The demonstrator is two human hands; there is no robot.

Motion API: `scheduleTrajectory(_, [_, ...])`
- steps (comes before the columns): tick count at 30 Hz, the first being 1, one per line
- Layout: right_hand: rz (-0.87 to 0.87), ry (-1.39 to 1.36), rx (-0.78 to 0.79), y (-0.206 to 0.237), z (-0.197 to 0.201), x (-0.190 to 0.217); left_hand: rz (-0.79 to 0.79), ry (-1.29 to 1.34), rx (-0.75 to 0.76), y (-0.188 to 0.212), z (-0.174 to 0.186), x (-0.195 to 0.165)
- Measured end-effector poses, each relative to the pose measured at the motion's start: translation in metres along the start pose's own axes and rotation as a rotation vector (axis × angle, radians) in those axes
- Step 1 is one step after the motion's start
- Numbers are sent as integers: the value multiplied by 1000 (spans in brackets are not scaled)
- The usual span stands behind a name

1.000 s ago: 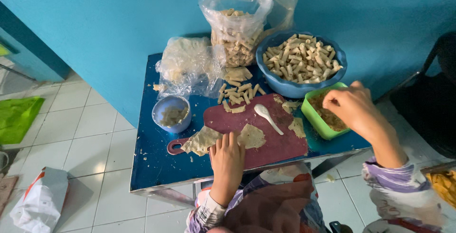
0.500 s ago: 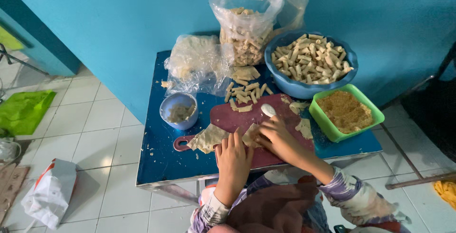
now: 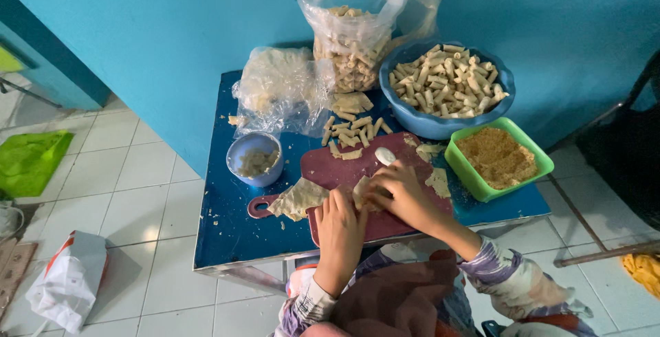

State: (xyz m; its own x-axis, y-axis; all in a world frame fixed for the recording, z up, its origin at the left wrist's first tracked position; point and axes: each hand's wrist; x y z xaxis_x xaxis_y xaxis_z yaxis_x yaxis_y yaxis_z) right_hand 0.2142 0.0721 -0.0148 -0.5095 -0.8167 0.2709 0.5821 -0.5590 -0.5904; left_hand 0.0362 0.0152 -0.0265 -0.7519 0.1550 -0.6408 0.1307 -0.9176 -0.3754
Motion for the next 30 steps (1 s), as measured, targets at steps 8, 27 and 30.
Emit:
scheduleTrajectory(8, [-70,130,13,3,14,2,-14,124,51,2,1,-5])
scheduleTrajectory(27, [-385,-224,7,-3,23,6,-177,212,22,-3,25,-16])
scheduleTrajectory(30, [-337,-266,1,-3,21,5,-190,154,5,-4,25,-14])
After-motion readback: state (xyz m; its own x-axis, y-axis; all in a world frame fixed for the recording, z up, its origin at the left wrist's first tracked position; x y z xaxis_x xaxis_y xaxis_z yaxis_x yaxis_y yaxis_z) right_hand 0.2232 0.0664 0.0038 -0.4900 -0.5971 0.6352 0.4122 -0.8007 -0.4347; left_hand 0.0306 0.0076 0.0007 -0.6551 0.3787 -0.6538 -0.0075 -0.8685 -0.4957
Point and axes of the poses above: each hand's wrist, its own y-axis away from the middle knuckle, its own z-axis out of the back of the hand, x = y × z, and after that the axes turned 12 degrees about z, right-handed
